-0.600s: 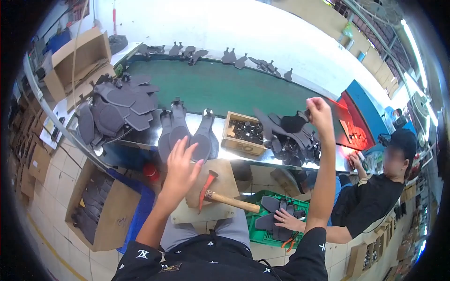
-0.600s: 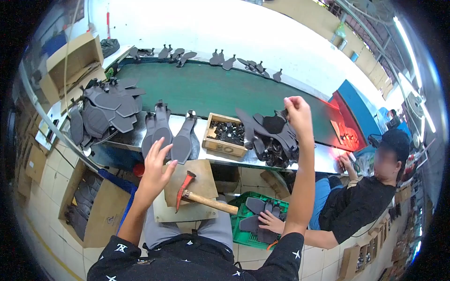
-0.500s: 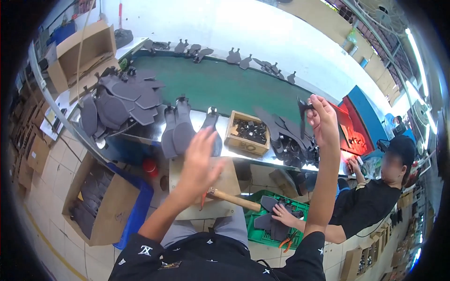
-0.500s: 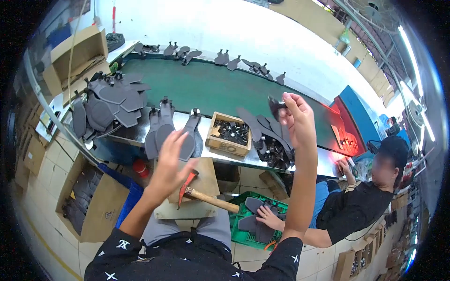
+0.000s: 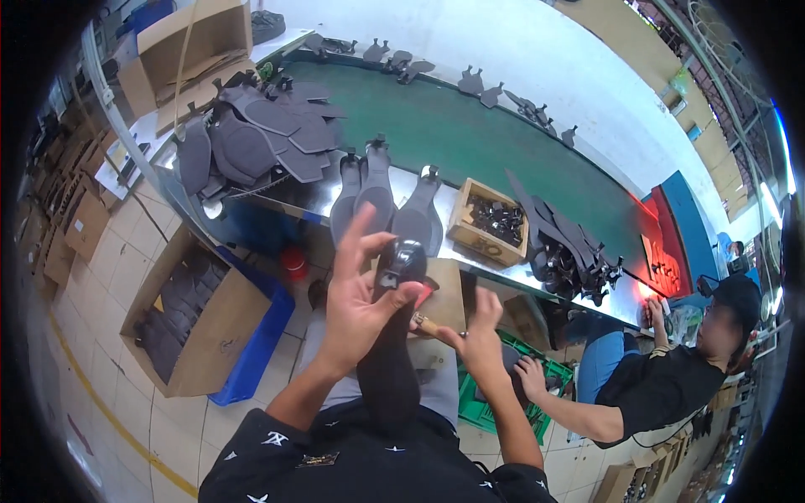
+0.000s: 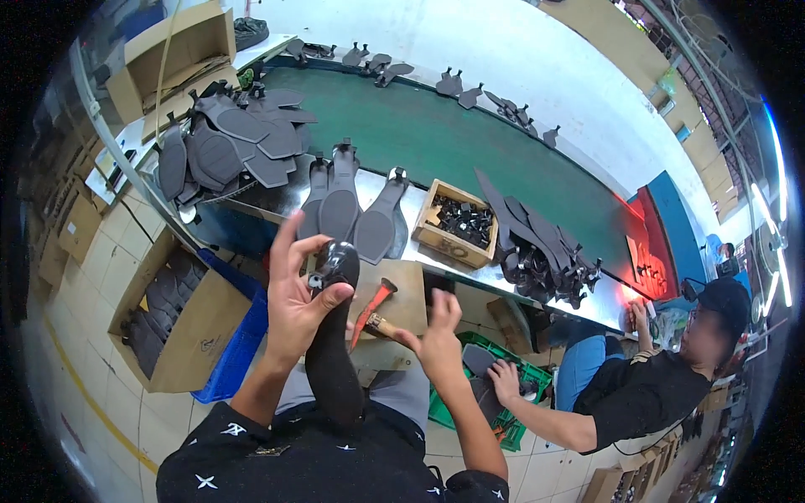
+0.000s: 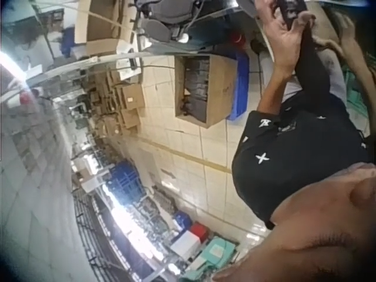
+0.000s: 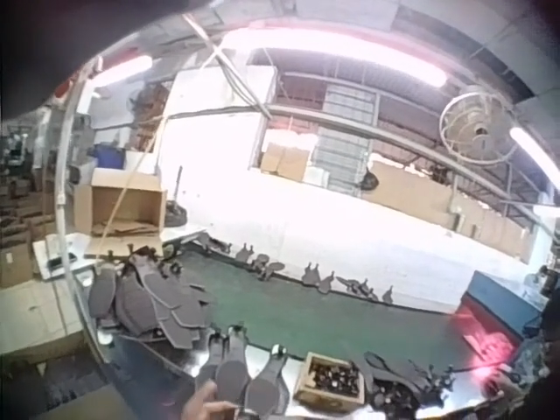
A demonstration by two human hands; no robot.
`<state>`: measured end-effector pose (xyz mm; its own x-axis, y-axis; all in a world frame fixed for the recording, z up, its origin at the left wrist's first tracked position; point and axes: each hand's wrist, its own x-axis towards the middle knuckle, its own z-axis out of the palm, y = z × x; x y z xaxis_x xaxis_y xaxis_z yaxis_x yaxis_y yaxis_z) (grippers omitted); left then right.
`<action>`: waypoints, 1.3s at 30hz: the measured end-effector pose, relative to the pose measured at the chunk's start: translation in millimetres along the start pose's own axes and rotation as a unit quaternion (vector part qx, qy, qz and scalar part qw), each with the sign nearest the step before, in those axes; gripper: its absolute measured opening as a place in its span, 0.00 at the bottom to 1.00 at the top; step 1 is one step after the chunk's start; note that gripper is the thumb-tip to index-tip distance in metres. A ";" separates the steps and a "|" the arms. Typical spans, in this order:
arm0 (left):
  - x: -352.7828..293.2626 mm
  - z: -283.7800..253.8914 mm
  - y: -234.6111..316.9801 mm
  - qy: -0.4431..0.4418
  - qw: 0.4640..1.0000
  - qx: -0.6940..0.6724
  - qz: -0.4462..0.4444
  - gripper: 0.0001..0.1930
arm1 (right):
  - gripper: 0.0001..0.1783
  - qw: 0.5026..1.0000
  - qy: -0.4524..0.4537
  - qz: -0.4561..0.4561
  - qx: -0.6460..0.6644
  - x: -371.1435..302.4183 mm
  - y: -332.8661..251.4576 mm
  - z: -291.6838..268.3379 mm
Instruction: Hammer decorative or structural studs/rivets into leather shoe components using a specialized mallet.
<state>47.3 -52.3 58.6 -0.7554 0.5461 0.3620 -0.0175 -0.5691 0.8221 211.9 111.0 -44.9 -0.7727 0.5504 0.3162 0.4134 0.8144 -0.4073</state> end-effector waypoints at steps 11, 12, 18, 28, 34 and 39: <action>32.1 -11.3 -130.0 -0.063 0.947 0.316 0.000 0.15 | 0.18 0.960 -0.094 0.216 0.153 -169.0 124.6 -51.9; 37.7 -17.0 -149.5 -0.034 0.864 0.492 0.100 0.15 | 0.18 0.961 -0.097 0.223 0.131 -204.0 139.6 -59.3; 128.2 49.9 -172.4 -0.219 0.811 0.513 0.176 0.14 | 0.14 0.841 0.073 0.429 0.321 -241.3 74.5 -69.9; 233.9 97.4 -282.8 -0.416 0.553 0.713 0.111 0.07 | 0.09 0.884 0.118 0.367 0.266 -171.7 46.4 -21.0; 209.0 76.2 -232.1 -0.271 0.888 0.372 -0.009 0.10 | 0.11 0.822 0.116 0.333 0.447 -118.8 54.1 -33.0; 116.2 83.4 -129.9 -0.202 0.948 0.218 0.113 0.07 | 0.20 0.794 0.104 0.192 0.568 -40.1 41.6 -66.4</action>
<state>16.4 136.4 30.5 -0.3939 0.6808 0.6175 0.4535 -0.4404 0.7748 292.1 135.0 -17.6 -0.5496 0.8327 0.0681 -0.1922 -0.0466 -0.9803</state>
